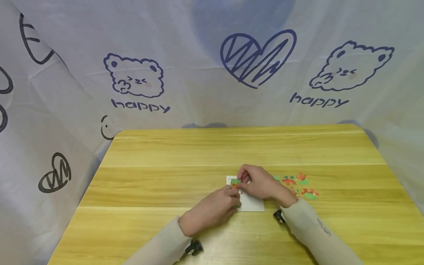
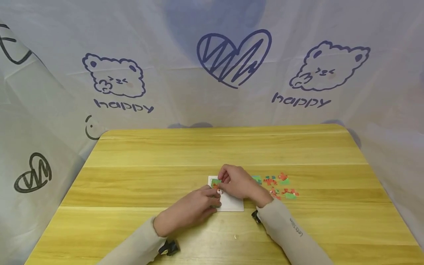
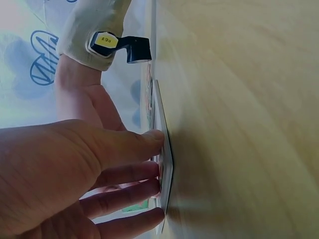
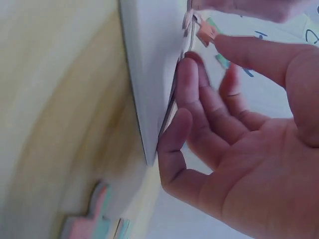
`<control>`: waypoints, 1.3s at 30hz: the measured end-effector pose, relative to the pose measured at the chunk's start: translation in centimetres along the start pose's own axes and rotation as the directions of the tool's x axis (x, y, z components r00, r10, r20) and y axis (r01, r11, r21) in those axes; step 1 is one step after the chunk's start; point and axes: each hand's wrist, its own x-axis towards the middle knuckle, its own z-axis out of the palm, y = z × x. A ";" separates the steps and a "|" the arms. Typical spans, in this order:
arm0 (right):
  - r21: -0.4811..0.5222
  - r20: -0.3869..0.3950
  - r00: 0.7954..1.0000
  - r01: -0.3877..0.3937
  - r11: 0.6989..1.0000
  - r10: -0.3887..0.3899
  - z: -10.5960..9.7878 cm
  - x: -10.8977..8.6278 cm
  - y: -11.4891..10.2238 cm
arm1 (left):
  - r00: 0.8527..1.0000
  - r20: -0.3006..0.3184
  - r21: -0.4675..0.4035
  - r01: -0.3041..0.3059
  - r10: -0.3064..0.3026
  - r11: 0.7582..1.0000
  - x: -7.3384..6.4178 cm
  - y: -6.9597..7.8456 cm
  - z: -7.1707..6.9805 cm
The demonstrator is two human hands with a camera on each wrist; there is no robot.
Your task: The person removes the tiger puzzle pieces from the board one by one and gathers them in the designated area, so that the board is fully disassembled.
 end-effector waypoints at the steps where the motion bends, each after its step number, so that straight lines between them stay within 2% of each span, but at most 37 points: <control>1: 0.006 -0.009 1.000 0.004 1.000 -0.003 0.1 0.0 0.0 | 1.000 -0.002 -0.001 -0.002 0.002 1.000 0.0 0.0 0.0; 14: 0.039 -0.165 0.985 0.048 0.998 -0.041 0.1 -1.3 0.4 | 1.000 -0.007 -0.010 -0.006 0.006 1.000 0.1 0.0 0.1; 26: 0.040 -0.197 0.978 0.075 0.996 -0.066 -1.0 -3.7 0.9 | 1.000 -0.003 -0.041 0.010 -0.011 0.999 0.0 0.0 0.0; 39: -0.015 -0.268 0.959 0.097 0.995 -0.097 -2.2 -7.2 3.1 | 0.999 0.013 -0.018 0.030 -0.030 0.999 -0.1 -0.1 0.1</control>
